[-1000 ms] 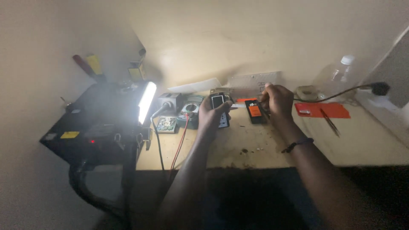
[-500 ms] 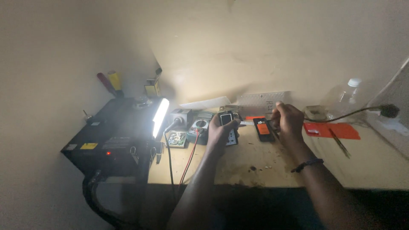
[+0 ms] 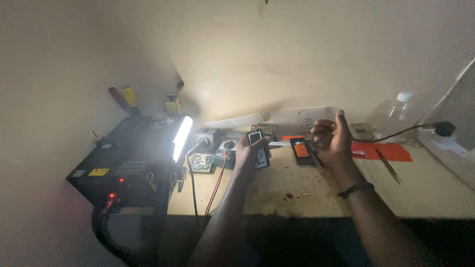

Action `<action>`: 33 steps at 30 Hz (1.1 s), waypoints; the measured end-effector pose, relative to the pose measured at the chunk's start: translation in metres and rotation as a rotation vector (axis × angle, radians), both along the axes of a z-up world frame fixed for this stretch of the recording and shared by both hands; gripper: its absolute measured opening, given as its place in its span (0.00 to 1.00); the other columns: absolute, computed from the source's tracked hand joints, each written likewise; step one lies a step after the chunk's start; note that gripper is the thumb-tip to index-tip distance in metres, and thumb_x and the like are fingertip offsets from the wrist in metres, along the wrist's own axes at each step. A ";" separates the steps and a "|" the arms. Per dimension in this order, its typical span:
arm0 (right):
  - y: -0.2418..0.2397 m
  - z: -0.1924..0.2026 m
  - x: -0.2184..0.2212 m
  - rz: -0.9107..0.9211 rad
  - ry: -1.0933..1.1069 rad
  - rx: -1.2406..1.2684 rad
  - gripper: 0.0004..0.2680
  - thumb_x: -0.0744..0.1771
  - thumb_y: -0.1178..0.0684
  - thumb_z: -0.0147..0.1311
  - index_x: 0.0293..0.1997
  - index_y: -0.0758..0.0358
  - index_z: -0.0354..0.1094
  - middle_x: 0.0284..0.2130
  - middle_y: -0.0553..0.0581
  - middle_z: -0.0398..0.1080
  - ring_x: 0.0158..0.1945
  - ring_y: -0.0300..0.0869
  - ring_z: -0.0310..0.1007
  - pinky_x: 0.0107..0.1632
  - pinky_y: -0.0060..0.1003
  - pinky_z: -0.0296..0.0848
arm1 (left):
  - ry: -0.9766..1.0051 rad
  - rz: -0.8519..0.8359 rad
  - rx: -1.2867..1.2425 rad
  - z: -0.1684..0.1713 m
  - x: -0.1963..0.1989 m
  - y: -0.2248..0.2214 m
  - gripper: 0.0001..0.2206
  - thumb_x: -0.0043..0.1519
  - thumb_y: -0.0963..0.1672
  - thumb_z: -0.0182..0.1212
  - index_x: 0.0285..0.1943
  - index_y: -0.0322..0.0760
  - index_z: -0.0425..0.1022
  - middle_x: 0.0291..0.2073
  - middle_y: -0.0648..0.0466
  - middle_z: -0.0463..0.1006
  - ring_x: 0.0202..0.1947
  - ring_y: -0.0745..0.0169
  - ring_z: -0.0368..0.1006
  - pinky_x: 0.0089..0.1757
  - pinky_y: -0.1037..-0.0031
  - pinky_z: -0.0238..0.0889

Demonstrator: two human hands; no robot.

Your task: The person is disassembling a mobile phone, using a small tool to pry open the casing and remove internal components.

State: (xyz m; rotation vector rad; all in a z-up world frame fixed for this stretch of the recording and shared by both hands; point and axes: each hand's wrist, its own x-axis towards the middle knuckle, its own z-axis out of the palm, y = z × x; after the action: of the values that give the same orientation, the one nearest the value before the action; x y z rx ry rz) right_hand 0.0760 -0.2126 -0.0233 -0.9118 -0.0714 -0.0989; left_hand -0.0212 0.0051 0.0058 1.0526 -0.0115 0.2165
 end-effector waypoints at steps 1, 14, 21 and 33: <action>-0.001 0.002 -0.001 -0.009 0.001 -0.001 0.21 0.66 0.29 0.47 0.33 0.59 0.70 0.22 0.58 0.71 0.20 0.40 0.66 0.23 0.29 0.57 | 0.001 -0.009 -0.001 -0.005 0.009 0.003 0.17 0.49 0.38 0.68 0.43 0.25 0.67 0.20 0.40 0.74 0.16 0.54 0.74 0.17 0.74 0.63; -0.003 0.002 -0.001 -0.003 0.073 0.096 0.21 0.64 0.28 0.48 0.33 0.58 0.71 0.23 0.59 0.72 0.21 0.40 0.69 0.24 0.26 0.59 | -0.011 0.086 -0.020 -0.007 0.007 0.000 0.14 0.49 0.38 0.70 0.40 0.30 0.69 0.18 0.44 0.74 0.16 0.53 0.74 0.17 0.70 0.65; -0.012 -0.021 0.018 0.024 0.045 0.065 0.22 0.64 0.27 0.49 0.34 0.59 0.70 0.23 0.60 0.72 0.22 0.43 0.71 0.23 0.27 0.61 | 0.000 0.079 0.033 -0.006 -0.004 -0.006 0.12 0.50 0.38 0.68 0.40 0.29 0.70 0.18 0.44 0.73 0.16 0.54 0.74 0.16 0.71 0.64; -0.015 0.010 -0.003 -0.062 0.032 -0.330 0.13 0.66 0.36 0.53 0.33 0.54 0.70 0.21 0.55 0.72 0.20 0.38 0.69 0.20 0.23 0.58 | 0.075 0.035 0.099 0.009 -0.009 -0.001 0.16 0.49 0.40 0.70 0.42 0.28 0.69 0.21 0.42 0.75 0.21 0.51 0.77 0.22 0.70 0.67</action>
State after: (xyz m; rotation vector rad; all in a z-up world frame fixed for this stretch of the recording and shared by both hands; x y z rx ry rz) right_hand 0.0732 -0.2273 -0.0133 -1.2448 -0.0295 -0.1321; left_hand -0.0297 0.0043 0.0146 1.1598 0.0640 0.2097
